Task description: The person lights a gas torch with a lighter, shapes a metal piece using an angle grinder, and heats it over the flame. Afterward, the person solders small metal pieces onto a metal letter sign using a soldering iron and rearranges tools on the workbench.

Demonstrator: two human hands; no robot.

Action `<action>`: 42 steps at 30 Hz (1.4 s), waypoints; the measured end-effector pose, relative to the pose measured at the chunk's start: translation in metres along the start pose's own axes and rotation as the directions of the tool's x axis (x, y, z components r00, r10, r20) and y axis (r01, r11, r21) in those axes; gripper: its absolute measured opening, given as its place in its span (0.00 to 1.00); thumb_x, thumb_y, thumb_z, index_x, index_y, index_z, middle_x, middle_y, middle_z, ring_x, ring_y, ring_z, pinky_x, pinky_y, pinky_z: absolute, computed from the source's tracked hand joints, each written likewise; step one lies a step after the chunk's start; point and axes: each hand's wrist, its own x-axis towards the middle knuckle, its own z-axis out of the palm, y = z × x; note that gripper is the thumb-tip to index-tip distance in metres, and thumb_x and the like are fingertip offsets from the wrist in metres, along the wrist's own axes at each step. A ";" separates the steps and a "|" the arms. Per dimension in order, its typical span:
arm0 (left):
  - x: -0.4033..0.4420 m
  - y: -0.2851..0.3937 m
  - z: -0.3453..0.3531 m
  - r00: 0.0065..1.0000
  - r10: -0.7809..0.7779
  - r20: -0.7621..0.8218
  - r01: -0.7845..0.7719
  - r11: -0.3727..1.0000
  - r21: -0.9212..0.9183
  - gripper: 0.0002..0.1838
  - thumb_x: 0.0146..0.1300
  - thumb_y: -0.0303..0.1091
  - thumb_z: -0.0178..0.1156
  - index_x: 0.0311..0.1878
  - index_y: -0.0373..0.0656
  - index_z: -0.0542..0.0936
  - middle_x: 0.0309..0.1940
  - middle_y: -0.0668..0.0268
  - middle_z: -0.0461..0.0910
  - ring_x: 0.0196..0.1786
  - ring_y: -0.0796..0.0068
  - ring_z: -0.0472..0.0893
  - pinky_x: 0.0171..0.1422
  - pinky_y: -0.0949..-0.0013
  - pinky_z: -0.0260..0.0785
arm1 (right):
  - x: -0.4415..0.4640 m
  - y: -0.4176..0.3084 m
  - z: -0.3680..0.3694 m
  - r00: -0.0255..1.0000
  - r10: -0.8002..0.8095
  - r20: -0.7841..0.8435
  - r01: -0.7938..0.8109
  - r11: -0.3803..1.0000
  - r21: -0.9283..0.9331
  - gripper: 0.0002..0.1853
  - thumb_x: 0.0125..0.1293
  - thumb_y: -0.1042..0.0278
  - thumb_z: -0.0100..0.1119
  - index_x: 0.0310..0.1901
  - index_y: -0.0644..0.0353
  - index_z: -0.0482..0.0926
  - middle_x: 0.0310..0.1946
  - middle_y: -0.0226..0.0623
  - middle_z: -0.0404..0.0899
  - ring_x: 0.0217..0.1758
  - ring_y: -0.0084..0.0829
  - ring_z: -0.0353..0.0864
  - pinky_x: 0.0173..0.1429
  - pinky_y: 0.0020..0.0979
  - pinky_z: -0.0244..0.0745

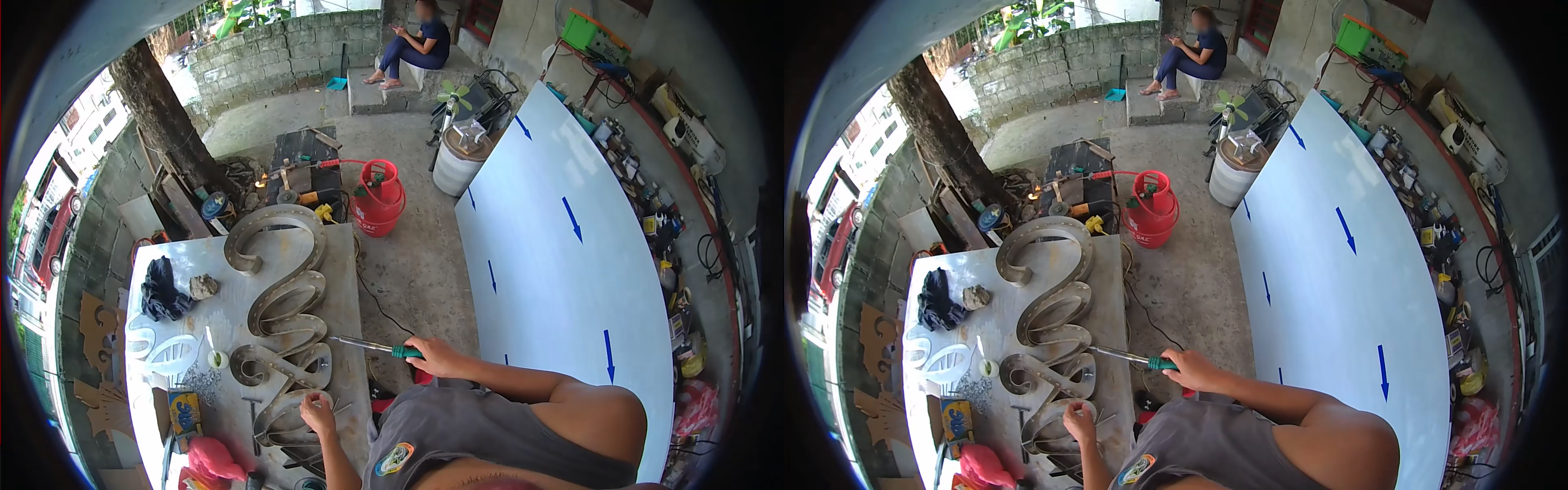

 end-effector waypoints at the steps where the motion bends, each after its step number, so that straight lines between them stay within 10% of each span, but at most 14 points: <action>1: -0.001 0.000 0.000 1.000 -0.011 0.006 0.011 1.000 -0.005 0.07 0.59 0.32 0.69 0.36 0.41 0.82 0.35 0.58 0.85 0.44 0.51 0.82 0.52 0.50 0.72 | -0.002 -0.004 -0.001 1.000 0.006 0.009 -0.006 1.000 -0.008 0.20 0.70 0.60 0.66 0.58 0.59 0.75 0.36 0.51 0.85 0.40 0.55 0.86 0.44 0.52 0.78; 42: 0.008 -0.019 0.005 0.999 -0.044 -0.010 0.045 0.991 0.129 0.11 0.52 0.32 0.75 0.38 0.56 0.86 0.44 0.62 0.73 0.52 0.53 0.75 0.54 0.50 0.67 | -0.004 -0.042 -0.006 0.991 0.127 0.049 -0.126 0.992 -0.025 0.19 0.70 0.62 0.67 0.58 0.62 0.78 0.41 0.51 0.87 0.44 0.52 0.88 0.49 0.45 0.80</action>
